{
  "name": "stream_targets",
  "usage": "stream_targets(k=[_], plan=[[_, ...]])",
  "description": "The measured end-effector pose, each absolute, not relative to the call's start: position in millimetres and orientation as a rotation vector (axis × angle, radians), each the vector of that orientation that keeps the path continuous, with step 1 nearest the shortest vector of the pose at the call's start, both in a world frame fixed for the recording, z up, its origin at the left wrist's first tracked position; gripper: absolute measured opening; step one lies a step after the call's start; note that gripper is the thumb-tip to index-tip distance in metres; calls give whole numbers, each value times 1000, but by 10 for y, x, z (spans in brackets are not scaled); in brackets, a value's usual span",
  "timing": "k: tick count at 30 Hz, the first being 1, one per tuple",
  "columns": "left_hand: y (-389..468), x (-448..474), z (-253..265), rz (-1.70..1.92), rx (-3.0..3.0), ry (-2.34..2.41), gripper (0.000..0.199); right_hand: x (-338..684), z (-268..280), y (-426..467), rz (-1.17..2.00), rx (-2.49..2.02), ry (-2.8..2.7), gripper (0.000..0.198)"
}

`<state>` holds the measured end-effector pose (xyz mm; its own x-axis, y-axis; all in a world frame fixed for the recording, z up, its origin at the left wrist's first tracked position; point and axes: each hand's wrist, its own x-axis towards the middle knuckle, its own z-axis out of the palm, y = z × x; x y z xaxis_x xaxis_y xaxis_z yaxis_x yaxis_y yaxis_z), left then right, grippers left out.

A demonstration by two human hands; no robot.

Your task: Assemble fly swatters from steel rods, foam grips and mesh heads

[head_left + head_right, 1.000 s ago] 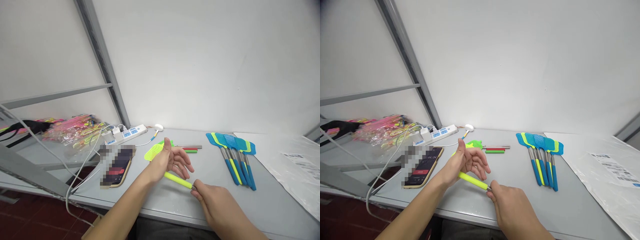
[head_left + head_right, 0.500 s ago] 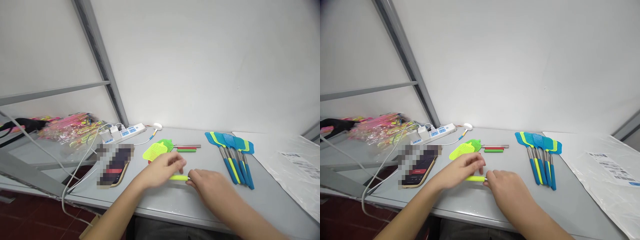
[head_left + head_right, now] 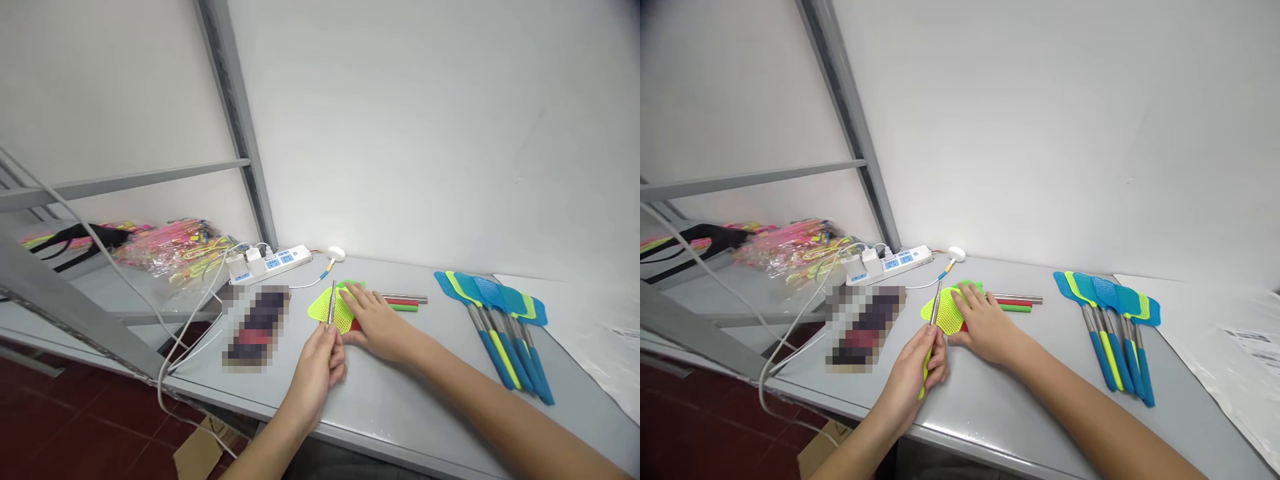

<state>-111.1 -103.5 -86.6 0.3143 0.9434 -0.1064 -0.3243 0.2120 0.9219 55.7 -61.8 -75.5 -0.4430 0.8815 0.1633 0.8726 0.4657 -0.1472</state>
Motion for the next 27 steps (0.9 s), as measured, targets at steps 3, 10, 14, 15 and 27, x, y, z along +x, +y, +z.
stream_targets(k=[3,10,14,15,27], plan=[[-1044,-1138,-897,1019,979,809,37,488,-889,-605,85,-1474,-2615,81],[-1119,-1143,-940,925,1109,785,38,674,-929,-954,73,-1402,-2656,72],[-1131,-1150,-937,912,1156,794,34,902,-933,-1307,144,-1415,-2649,71],[-1130,-1153,-935,907,1181,800,34,973,-937,-1403,176,-1409,-2651,70],[-1144,-1172,-838,677,1828,973,34,1418,-1033,-2091,388,-1721,-2148,49]])
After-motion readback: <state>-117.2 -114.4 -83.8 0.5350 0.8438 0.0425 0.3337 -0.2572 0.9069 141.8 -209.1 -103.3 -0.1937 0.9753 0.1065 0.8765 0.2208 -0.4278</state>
